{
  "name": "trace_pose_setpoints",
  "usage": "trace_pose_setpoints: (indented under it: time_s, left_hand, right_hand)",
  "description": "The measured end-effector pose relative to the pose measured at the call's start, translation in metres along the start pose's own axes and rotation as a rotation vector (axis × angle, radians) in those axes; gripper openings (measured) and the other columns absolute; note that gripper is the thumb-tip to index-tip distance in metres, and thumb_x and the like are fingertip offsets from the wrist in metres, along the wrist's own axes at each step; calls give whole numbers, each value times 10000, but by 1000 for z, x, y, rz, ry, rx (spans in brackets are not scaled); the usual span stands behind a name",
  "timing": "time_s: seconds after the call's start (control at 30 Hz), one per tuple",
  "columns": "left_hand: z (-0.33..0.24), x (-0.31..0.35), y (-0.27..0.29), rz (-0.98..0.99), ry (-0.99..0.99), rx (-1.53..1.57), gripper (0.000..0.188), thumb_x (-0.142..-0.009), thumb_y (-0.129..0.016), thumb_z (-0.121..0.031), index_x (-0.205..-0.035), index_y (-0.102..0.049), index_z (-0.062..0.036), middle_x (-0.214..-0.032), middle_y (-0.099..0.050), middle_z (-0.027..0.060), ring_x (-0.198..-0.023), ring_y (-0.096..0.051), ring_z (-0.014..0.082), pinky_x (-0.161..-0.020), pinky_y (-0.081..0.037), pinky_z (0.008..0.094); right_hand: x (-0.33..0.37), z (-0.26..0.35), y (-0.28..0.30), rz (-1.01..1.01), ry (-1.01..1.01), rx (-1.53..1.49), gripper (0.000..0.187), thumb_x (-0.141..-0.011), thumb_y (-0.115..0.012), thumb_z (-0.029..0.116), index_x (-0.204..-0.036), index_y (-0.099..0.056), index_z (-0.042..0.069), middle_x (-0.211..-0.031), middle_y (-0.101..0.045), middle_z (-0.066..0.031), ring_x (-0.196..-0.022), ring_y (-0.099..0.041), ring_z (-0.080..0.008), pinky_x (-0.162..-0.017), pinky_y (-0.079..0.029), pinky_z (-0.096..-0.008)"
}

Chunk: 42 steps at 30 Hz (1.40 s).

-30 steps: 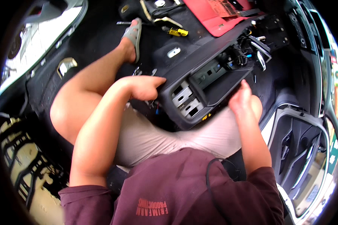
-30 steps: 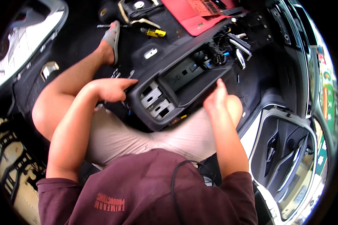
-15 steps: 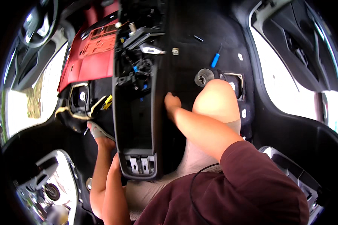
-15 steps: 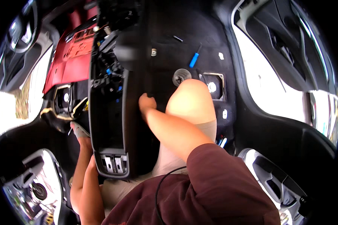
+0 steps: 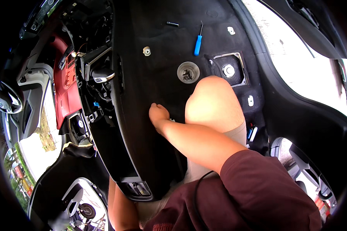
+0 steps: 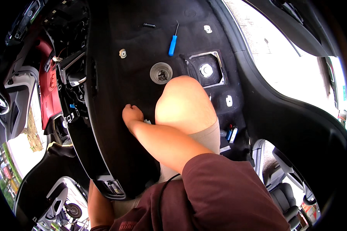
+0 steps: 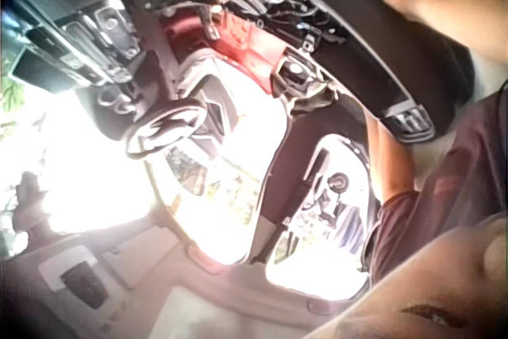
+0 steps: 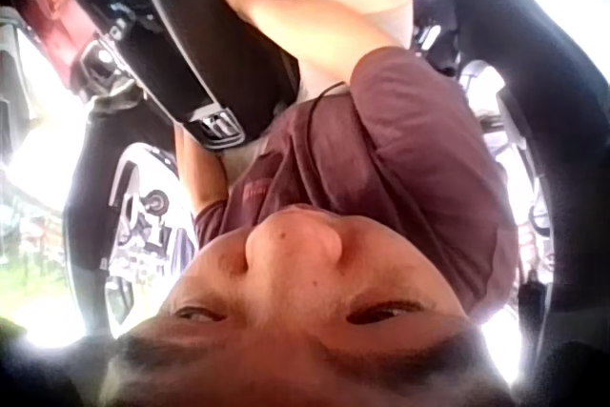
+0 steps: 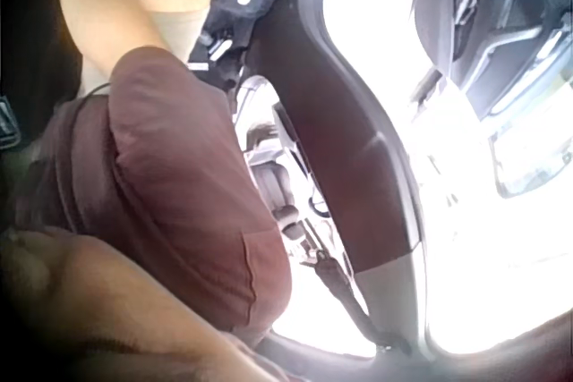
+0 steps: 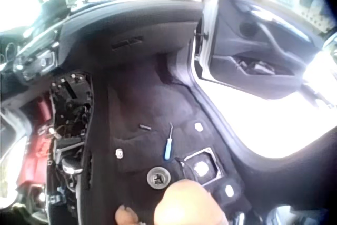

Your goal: The person disconnects wiring connectors from a car console component, removes trim panels from the center tunnel using an electric drill, and uses a prying tool to detach clips.

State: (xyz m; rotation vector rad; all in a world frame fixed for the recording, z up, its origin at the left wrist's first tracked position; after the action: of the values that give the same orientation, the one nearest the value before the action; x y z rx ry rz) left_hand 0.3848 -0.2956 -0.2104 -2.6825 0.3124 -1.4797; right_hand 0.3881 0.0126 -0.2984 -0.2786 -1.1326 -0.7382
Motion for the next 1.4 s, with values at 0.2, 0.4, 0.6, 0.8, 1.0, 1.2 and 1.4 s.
trace_pose_setpoints:
  time_s: [0.2, 0.4, 0.6, 0.8, 1.0, 1.2, 1.4]
  left_hand:
    - [-1, 3, -3, -14, 1, -31, 665, -1103, -358, -569, -1513, -559, -85, -1476, -622, 134, -1336, -598, 325, -1159, -478, 464]
    - [-4, 3, -2, -6, 2, -59, 671, -1106, -364, -580, -1526, -546, -88, -1482, -617, 129, -1337, -597, 315, -1155, -480, 454]
    - [-9, -4, 0, 22, -18, -71, 678, -1109, -370, -590, -1539, -532, -91, -1487, -611, 124, -1339, -595, 305, -1150, -483, 445]
    - [-40, -33, -12, 100, -81, -121, 686, -1113, -376, -601, -1551, -519, -93, -1493, -605, 120, -1340, -594, 296, -1146, -486, 436]
    - [-95, -30, 2, 117, -193, -243, 695, -1116, -383, -612, -1564, -505, -96, -1499, -599, 115, -1341, -592, 286, -1141, -488, 426]
    - [-184, -73, -76, 84, -611, -459, 565, -1180, -338, -401, -1549, -511, -9, -1433, -639, 124, -1312, -598, 199, -1134, -444, 345]
    - [-273, -97, -111, -294, -774, -905, 488, -1132, -538, -326, -1460, -598, 30, -1338, -693, 128, -1183, -670, 203, -1030, -518, 341]
  right_hand:
    - [-1, -2, 1, 47, 105, 10, 451, -1057, -444, 373, -1138, -716, 22, -1292, -693, -261, -1240, -619, -498, -1071, -491, -537]
    - [0, -8, -2, 20, 303, 145, 446, -1084, -412, 330, -1138, -699, -8, -1188, -730, -252, -1180, -644, -498, -1022, -507, -534]
    - [12, 5, 8, 40, 324, 313, 445, -1073, -422, 296, -1117, -698, -51, -1181, -708, -331, -1168, -657, -503, -1016, -532, -547]
    - [41, 25, 35, 77, 685, 587, 429, -985, -601, 309, -1125, -673, -90, -1192, -678, -327, -1154, -663, -505, -1028, -542, -544]
    - [88, 159, 128, 45, 1003, 1248, 513, -890, -761, 379, -1281, -667, 60, -1359, -613, -203, -1328, -555, -402, -1004, -539, -578]
    - [-21, 169, 186, 200, 694, 1634, 926, -784, -911, 370, -1558, -469, 123, -1541, -449, -236, -1339, -579, -436, -1041, -554, -530]
    - [-30, 191, 190, 301, 915, 1617, 888, -717, -923, 301, -1463, -499, 70, -1328, -595, -241, -1097, -701, -420, -920, -597, -486]
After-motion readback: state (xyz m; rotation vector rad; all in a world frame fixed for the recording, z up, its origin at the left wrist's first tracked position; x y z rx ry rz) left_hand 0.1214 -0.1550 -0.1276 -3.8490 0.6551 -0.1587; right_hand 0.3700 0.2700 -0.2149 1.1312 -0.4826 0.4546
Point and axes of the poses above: each hand's wrist, its own x-axis away from the middle knuckle, its own y-axis out of the back of the hand, z = x × y, the point moved 1 cm from there along -x, towards the middle knuckle
